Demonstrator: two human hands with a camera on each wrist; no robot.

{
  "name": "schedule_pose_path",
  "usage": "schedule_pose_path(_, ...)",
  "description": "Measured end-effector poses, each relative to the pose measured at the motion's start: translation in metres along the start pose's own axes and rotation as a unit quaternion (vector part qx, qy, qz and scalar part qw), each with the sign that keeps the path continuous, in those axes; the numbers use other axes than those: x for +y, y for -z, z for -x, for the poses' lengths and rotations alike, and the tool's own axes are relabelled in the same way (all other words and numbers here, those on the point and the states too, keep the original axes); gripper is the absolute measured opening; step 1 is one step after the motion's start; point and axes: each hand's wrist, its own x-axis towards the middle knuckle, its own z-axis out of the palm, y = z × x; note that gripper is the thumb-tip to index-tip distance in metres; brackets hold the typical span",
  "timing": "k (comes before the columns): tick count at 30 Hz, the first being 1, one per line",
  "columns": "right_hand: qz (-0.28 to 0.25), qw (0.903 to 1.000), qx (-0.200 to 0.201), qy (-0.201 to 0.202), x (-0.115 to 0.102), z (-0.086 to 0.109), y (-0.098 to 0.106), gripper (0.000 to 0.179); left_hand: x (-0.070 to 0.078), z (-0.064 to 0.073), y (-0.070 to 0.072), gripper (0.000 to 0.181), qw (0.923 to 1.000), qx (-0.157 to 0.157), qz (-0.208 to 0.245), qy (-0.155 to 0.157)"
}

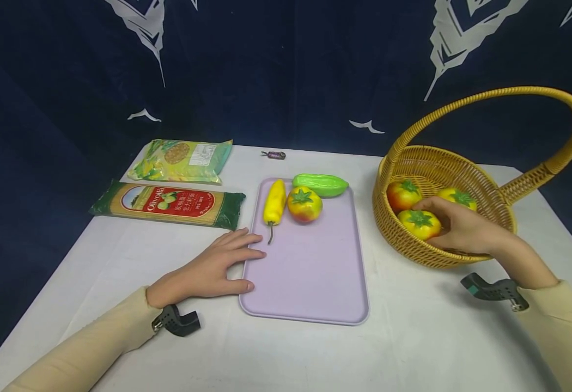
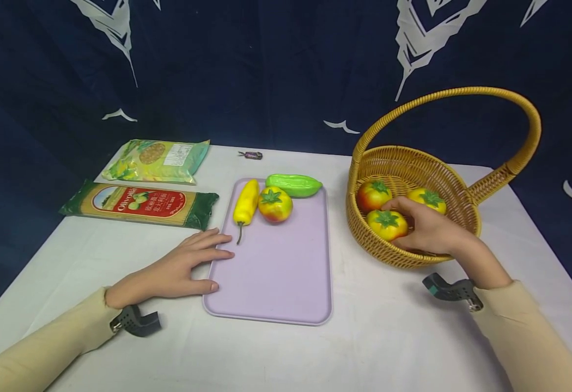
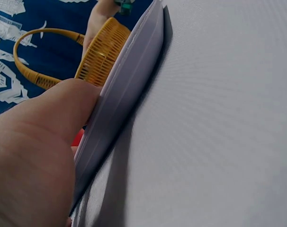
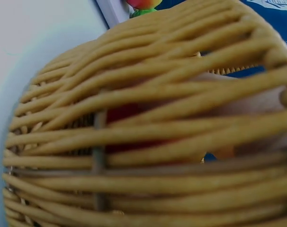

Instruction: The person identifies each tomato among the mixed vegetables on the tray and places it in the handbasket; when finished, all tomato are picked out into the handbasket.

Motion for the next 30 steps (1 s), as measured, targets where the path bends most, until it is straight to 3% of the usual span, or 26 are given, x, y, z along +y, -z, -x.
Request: schedule_pose_path(30, 0.023, 0.9983, 0.047, -0.024, -0.004, -0.013, -0.003, 0.072, 0.0, 0.0, 0.0, 0.056, 0.9999, -0.006, 0.006, 0.007)
